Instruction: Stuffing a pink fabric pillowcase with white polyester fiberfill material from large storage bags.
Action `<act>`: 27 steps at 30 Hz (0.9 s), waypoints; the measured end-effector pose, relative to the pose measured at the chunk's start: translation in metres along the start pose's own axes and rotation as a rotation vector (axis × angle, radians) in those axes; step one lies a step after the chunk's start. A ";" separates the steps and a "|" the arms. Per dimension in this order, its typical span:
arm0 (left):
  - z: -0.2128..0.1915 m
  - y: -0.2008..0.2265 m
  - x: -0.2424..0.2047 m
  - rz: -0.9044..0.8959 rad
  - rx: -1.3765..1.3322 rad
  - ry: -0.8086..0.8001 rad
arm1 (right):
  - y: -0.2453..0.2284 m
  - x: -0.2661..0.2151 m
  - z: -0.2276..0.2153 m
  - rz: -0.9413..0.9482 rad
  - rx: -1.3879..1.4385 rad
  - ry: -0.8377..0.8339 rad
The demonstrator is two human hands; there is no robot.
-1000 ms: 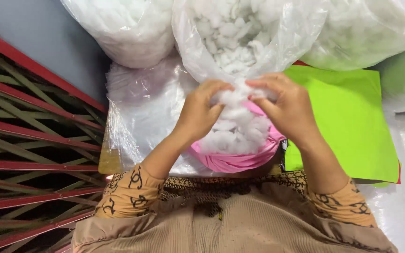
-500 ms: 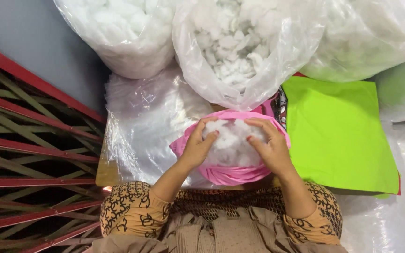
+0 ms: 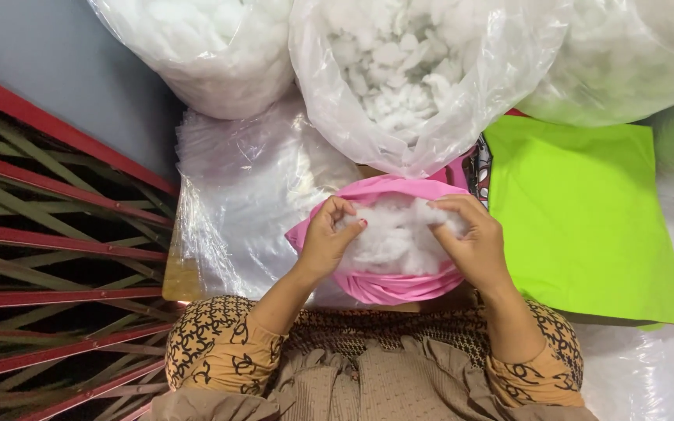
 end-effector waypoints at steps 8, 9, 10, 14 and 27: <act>0.019 0.020 -0.012 -0.052 -0.154 -0.004 | -0.034 -0.023 0.042 -0.257 -0.062 -0.270; 0.021 0.016 -0.014 -0.112 -0.265 0.015 | -0.044 -0.031 0.054 -0.352 -0.166 -0.312; 0.024 0.025 -0.018 -0.116 -0.264 0.012 | -0.026 -0.036 0.061 -0.347 -0.167 -0.311; 0.012 0.017 -0.007 -0.097 -0.253 0.021 | 0.006 -0.029 0.043 -0.317 -0.190 -0.148; 0.058 0.046 -0.045 1.018 0.915 -0.105 | -0.022 -0.012 0.025 -0.077 -0.018 -0.455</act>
Point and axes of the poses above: each hand's wrist, its own x-axis towards the middle knuckle, its own z-axis out of the palm, y = z × x, the point moved 7 cm from there along x, towards the middle knuckle, and after that the axes turned 8 degrees about y, right-handed, at the moved point
